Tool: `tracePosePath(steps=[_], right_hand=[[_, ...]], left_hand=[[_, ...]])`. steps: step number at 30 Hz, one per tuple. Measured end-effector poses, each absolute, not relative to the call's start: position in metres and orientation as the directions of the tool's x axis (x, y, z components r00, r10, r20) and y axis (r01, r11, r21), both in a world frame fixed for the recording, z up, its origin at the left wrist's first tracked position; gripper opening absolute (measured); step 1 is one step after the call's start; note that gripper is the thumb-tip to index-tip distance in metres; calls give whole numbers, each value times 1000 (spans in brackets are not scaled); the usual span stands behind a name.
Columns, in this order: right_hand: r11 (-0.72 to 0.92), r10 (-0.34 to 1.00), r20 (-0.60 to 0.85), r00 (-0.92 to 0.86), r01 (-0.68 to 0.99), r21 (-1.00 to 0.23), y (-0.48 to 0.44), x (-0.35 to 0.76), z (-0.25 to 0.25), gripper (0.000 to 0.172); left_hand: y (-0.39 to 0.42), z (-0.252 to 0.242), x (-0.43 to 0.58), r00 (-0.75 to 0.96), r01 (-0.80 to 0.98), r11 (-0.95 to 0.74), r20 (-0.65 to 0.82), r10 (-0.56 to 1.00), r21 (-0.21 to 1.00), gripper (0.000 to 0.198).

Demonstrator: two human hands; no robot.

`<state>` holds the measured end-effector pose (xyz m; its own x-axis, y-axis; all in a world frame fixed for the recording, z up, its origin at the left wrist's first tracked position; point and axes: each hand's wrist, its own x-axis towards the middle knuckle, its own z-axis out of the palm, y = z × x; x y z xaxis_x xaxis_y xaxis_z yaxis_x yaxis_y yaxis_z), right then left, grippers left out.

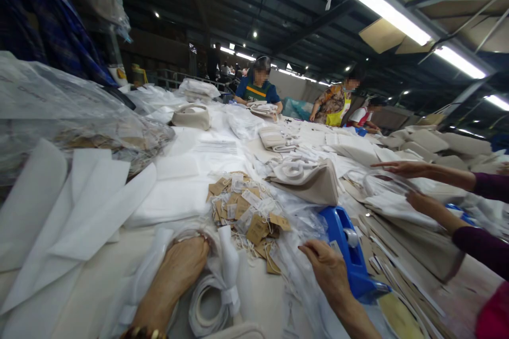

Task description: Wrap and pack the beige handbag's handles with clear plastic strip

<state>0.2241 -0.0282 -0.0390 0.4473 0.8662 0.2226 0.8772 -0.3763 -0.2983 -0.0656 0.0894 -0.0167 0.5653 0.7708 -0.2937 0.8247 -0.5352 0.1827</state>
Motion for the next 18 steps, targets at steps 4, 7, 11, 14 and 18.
tracePosePath(steps=[4,7,11,14,18], right_hand=[[-312,833,69,548,571,-759,-24,232,-16,42],[-214,837,-164,522,36,-976,-22,239,15,48],[-42,813,-230,535,-341,-939,-21,250,56,47],[-73,851,-245,464,-357,-931,-23,247,61,50],[-412,896,-441,43,-285,-865,-42,218,24,64]], left_hand=[[89,-16,-65,569,822,-537,-286,771,187,41],[90,-20,-65,570,822,-539,-281,772,185,41],[92,-24,-66,563,827,-528,-280,778,194,41],[92,-25,-67,554,833,-515,-296,778,205,40],[93,-27,-66,540,842,-494,-322,778,218,39]])
